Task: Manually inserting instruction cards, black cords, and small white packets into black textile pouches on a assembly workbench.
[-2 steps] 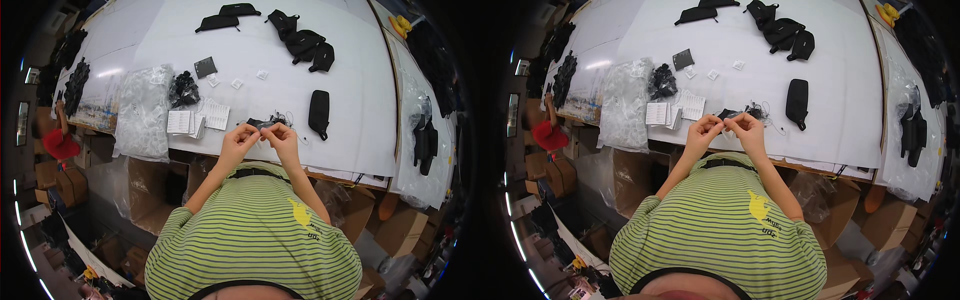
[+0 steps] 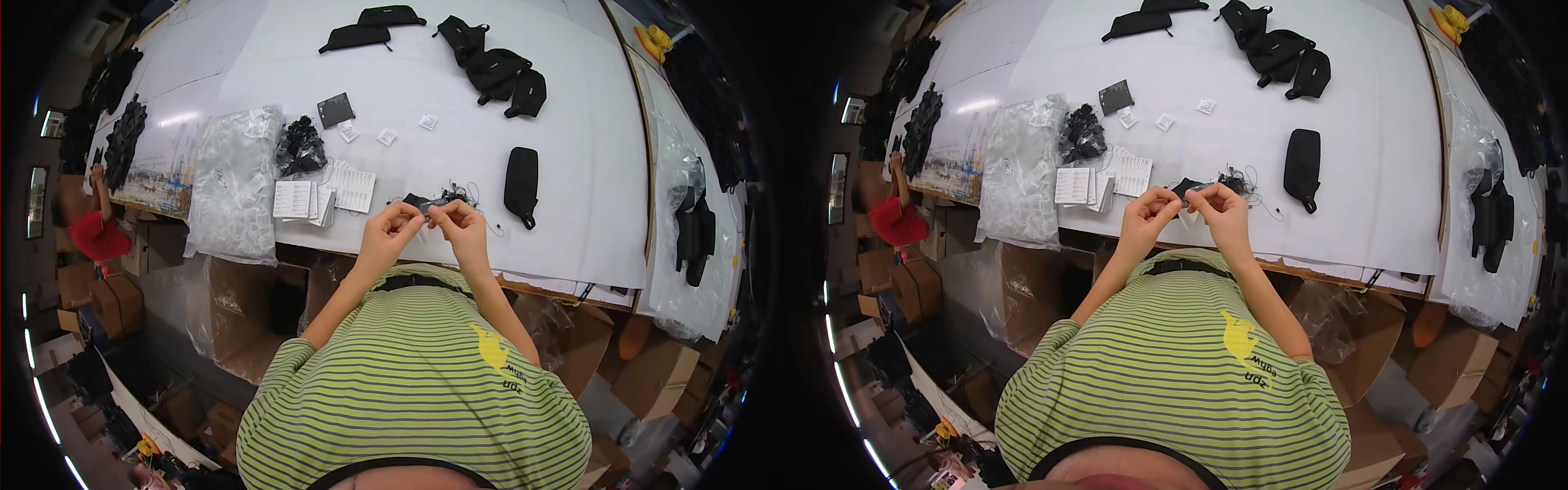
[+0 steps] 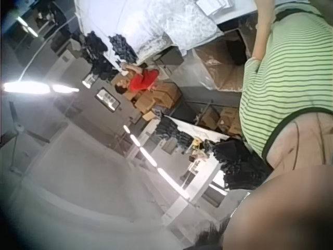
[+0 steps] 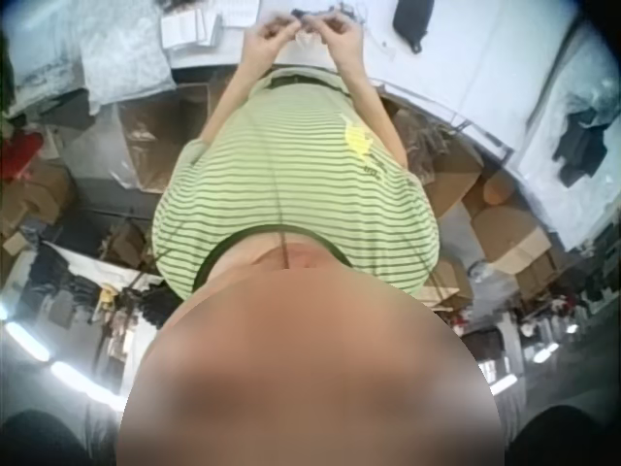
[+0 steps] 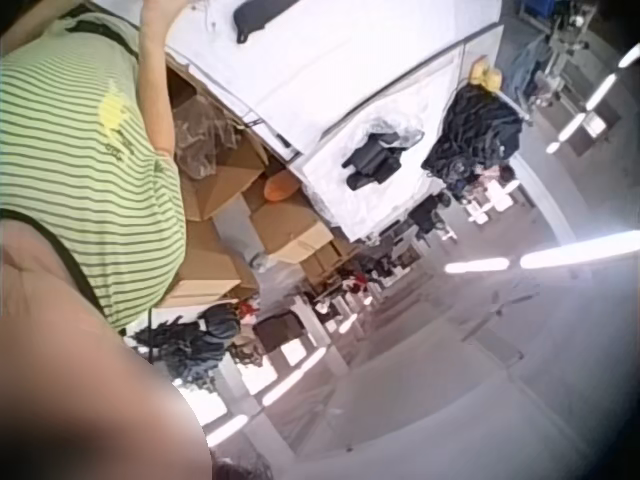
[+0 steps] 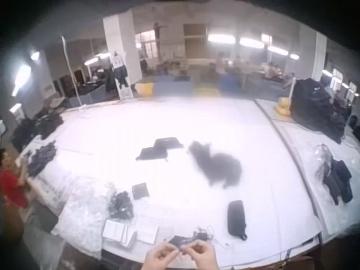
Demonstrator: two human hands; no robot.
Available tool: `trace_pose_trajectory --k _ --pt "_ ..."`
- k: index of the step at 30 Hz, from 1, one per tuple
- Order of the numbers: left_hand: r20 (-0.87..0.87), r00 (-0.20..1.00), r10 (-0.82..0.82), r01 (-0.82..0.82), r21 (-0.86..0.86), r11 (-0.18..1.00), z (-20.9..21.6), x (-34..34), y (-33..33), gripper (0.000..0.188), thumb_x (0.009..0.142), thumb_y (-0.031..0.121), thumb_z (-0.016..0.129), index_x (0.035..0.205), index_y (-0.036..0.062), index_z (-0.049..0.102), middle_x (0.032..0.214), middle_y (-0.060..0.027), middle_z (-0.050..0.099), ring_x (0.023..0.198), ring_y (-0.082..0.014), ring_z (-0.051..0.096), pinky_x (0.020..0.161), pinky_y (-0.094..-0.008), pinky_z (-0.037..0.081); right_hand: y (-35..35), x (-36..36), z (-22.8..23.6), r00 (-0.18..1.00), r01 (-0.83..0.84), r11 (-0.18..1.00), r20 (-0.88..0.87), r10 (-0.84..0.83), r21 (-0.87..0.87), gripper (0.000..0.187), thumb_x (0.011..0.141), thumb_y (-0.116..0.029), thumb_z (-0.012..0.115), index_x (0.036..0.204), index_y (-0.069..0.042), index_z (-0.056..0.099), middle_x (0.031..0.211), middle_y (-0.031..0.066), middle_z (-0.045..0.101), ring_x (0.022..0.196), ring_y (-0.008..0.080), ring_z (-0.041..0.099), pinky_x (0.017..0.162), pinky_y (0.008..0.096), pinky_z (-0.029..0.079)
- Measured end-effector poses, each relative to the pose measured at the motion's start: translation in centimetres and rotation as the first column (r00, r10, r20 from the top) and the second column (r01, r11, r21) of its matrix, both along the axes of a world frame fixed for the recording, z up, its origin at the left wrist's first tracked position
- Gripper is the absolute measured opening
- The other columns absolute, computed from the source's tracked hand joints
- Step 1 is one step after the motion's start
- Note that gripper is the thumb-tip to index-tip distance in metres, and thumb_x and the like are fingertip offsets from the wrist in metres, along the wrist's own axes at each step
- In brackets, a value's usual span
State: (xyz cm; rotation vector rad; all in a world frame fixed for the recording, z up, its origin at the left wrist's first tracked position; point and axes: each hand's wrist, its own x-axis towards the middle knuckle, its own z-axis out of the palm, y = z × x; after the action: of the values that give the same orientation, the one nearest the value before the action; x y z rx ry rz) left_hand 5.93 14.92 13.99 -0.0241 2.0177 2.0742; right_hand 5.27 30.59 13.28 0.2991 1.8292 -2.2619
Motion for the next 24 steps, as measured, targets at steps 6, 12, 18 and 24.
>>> trace_pose_trajectory --k 6,12,18,24 --pt "-0.05 0.997 -0.057 0.056 -0.025 0.998 0.1 -0.1 0.0 0.009 0.086 0.012 0.059 0.085 0.0029 0.058 0.056 0.0092 0.042 0.051 0.0019 0.028 0.046 -0.0183 0.017 -0.6 -0.1 0.3 0.999 0.013 0.996 -0.041 -0.017 -0.09 0.016 0.08 -0.018 0.069 0.075 -0.004 0.061 0.064 0.0 0.06 0.056 0.0021 0.049 0.049 0.0165 0.031" --pt "-0.049 0.999 0.007 -0.009 -0.024 1.0 0.9 -0.5 0.2 0.011 0.086 0.013 0.059 0.084 0.0024 0.056 0.054 0.0091 0.036 0.05 0.0005 0.025 0.046 -0.0194 0.018 -0.6 -0.4 0.9 0.998 0.019 0.998 0.065 -0.015 -0.066 0.016 0.081 -0.02 0.068 0.076 -0.005 0.062 0.064 -0.0007 0.059 0.055 0.001 0.045 0.048 0.0165 0.027" --pt "-0.064 0.998 -0.029 0.029 0.0 1.0 0.7 -1.0 0.3 0.011 0.086 0.012 0.059 0.084 0.0022 0.056 0.054 0.0087 0.036 0.05 0.0005 0.025 0.046 -0.0192 0.018 -0.7 -0.7 0.7 0.997 0.049 0.993 0.06 -0.043 -0.104 0.016 0.082 -0.021 0.067 0.078 -0.006 0.062 0.063 -0.0014 0.058 0.053 0.001 0.043 0.047 0.0174 0.026" --pt "-0.057 0.998 -0.019 0.02 0.018 1.0 0.7 -1.3 0.3 0.01 0.086 0.012 0.059 0.084 0.002 0.056 0.053 0.0085 0.037 0.05 0.0003 0.025 0.046 -0.0192 0.018 -0.8 -0.8 1.0 0.995 0.082 0.989 0.071 -0.073 -0.124 0.016 0.082 -0.02 0.067 0.078 -0.005 0.062 0.064 -0.0017 0.057 0.056 0.0015 0.045 0.05 0.0166 0.028"
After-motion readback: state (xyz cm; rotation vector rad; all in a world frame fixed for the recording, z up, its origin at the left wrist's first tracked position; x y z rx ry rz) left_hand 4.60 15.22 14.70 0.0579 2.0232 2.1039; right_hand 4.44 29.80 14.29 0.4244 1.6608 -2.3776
